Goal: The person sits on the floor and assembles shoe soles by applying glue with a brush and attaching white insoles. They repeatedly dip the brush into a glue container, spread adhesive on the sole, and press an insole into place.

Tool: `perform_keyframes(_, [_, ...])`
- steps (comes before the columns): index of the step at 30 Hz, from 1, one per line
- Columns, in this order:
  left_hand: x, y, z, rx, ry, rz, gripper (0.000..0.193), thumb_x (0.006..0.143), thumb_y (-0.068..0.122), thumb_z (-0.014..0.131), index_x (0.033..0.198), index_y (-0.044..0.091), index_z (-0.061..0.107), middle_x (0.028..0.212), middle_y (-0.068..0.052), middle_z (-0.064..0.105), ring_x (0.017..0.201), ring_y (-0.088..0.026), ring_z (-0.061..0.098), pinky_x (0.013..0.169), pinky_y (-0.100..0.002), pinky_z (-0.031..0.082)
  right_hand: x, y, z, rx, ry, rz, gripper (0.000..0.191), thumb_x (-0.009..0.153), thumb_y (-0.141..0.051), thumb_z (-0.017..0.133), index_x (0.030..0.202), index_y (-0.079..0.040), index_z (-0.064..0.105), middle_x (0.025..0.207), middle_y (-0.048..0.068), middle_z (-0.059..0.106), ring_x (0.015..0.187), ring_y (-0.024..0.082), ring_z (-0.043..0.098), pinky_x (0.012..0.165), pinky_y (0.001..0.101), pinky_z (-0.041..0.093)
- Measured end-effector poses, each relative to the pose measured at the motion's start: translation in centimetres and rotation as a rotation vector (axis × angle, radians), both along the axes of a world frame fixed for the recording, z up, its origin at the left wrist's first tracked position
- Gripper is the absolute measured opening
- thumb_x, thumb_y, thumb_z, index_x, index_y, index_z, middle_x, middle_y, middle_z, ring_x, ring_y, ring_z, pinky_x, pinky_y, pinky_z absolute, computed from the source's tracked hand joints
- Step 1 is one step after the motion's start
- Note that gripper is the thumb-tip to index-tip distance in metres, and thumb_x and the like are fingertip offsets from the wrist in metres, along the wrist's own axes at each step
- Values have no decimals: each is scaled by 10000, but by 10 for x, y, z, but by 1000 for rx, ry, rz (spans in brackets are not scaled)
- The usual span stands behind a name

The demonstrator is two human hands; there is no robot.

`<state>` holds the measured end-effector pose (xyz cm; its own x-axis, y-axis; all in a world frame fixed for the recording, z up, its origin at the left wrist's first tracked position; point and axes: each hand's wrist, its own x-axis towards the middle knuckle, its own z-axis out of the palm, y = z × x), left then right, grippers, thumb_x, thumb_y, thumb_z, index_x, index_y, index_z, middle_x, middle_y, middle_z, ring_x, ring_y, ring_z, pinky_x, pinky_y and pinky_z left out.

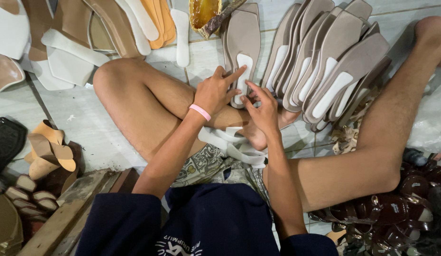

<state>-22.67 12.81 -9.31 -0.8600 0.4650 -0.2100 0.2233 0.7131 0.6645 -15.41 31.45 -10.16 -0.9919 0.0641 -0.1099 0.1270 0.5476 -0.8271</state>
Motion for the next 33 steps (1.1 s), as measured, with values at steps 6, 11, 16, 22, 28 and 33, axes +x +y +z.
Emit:
perform_keyframes(6, [0, 4, -4, -74, 50, -20, 674, 908, 407, 737, 1521, 374, 460, 1053, -135, 622, 770, -373, 713, 624, -484, 571, -1, 1, -2, -23, -19, 3, 501, 903, -95, 810, 1381, -150, 672, 952, 72, 638, 832, 152, 652, 728, 300, 572])
perform_keyframes(11, [1, 8, -2, -125, 127, -39, 704, 884, 411, 746, 1520, 348, 451, 1046, -124, 639, 722, -359, 717, 564, -467, 570, 0, 2, -7, -2, -33, 4, 503, 909, -94, 817, 1386, -158, 673, 918, 73, 621, 809, 162, 629, 728, 305, 555])
perform_keyframes(16, [3, -2, 5, 88, 105, 96, 453, 976, 247, 708, 1417, 288, 613, 1019, -162, 658, 739, -370, 709, 624, -462, 564, 5, 7, -14, -118, -18, -61, 407, 982, -108, 742, 1383, -114, 668, 1059, 44, 683, 868, 124, 639, 749, 292, 549])
perform_keyframes(22, [11, -2, -4, 394, -9, 365, 136, 965, 104, 697, 1084, 47, 728, 958, -192, 731, 788, -344, 738, 693, -413, 583, 10, 11, -26, -316, -188, -283, 353, 1008, -153, 693, 1342, -46, 659, 1052, 49, 695, 912, 97, 646, 631, 252, 592])
perform_keyframes(28, [16, 0, -20, 391, -75, 340, 207, 912, 91, 733, 1091, -11, 723, 997, -202, 758, 877, -332, 760, 746, -382, 603, 9, 12, -30, -411, -271, -264, 396, 972, -127, 726, 1331, 16, 642, 1060, 65, 700, 910, 100, 657, 658, 255, 606])
perform_keyframes(33, [9, -1, -22, 439, -202, 347, 265, 872, 85, 753, 1118, -5, 712, 956, -175, 773, 862, -291, 775, 756, -362, 609, 6, 15, -29, -462, -313, -208, 498, 919, -100, 785, 1349, 56, 588, 1055, 75, 677, 900, 112, 656, 703, 255, 591])
